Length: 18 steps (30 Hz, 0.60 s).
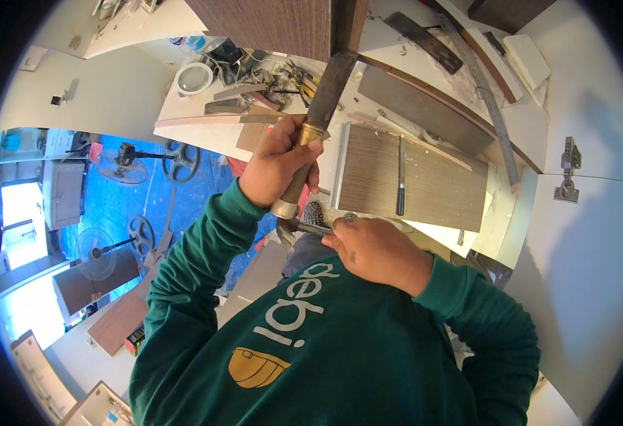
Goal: The person sands a cabinet door edge with a red sanding block, then uses a hammer and chisel to adjust the door frame. They place a small wooden trim piece along the door edge and tap it into place with the hammer.
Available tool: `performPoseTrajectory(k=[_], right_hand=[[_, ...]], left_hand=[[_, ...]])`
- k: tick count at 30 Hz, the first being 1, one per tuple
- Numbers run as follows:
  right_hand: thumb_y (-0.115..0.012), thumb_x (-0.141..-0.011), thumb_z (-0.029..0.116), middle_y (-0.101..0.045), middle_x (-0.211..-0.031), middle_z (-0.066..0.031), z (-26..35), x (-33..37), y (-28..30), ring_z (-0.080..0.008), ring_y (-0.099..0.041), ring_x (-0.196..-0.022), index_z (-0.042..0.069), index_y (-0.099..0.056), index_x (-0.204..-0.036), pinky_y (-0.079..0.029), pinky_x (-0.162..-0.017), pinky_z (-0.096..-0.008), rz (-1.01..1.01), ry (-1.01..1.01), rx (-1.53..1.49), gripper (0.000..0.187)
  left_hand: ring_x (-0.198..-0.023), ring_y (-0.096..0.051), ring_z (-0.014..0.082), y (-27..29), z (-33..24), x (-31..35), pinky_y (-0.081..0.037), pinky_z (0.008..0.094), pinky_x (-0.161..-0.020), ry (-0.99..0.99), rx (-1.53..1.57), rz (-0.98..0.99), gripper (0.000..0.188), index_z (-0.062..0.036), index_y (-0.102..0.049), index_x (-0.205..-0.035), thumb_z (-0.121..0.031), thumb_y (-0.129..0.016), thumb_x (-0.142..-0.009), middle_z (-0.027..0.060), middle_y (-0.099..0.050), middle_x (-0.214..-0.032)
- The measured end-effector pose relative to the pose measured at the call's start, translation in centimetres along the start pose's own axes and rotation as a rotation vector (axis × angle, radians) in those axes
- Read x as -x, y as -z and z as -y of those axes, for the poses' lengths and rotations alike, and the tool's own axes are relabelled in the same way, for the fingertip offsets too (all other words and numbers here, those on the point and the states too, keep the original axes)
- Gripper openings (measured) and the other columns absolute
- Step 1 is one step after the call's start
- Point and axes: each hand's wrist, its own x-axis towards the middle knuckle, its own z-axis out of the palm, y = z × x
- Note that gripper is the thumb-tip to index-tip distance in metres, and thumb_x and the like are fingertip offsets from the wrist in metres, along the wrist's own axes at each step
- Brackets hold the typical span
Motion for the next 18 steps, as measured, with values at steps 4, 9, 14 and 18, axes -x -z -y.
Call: performPoseTrajectory(k=[4, 9, 14, 18], right_hand=[[-0.057, -0.099, 0.026, -0.063, -0.072, -0.0227, 1.5, 0.8, 0.3, -0.0431, -0.064, -0.069, 0.001, -0.056, -0.084, -0.051, -0.062, -0.0511, 0.161, 0.011, -0.011, 0.03], [-0.057, -0.098, 0.024, -0.065, -0.075, -0.0229, 0.5, -0.1, 0.5, -0.0425, -0.065, -0.072, 0.0, -0.057, -0.085, -0.052, -0.064, -0.0508, 0.029, -0.018, -0.03, 0.027], [-0.058, -0.096, 0.021, -0.065, -0.072, -0.0208, 2.1, 0.5, 0.2, -0.0419, -0.065, -0.068, 0.002, -0.054, -0.082, -0.052, -0.063, -0.0511, 0.16, 0.034, -0.056, 0.025], [-0.058, -0.097, 0.024, -0.064, -0.071, -0.0209, 1.8, 0.7, 0.7, -0.0415, -0.065, -0.068, 0.001, -0.055, -0.082, -0.052, -0.063, -0.0509, 0.168, 0.046, -0.018, 0.027]], left_hand=[[-0.054, -0.06, 0.0151, 0.1, -0.1, 0.0, -0.052, 0.0291, -0.05, 0.003, 0.003, 0.015, 0.035, 0.0086, -0.042, -0.128, -0.004, -0.056, -0.098, 0.0088, -0.055, -0.087], [-0.054, -0.06, 0.0149, 0.0, -0.1, 0.1, -0.053, 0.0289, -0.05, 0.002, -0.001, 0.002, 0.036, 0.0086, -0.041, -0.129, -0.004, -0.056, -0.098, 0.0085, -0.055, -0.087], [-0.054, -0.06, 0.0151, -0.1, -0.5, 0.1, -0.053, 0.0294, -0.05, 0.016, 0.002, 0.005, 0.038, 0.0087, -0.041, -0.13, -0.005, -0.057, -0.098, 0.0084, -0.055, -0.087], [-0.056, -0.06, 0.013, 0.1, -0.3, 0.1, -0.052, 0.0264, -0.05, 0.024, -0.009, 0.017, 0.039, 0.0055, -0.042, -0.132, -0.007, -0.057, -0.099, 0.0081, -0.056, -0.094]])
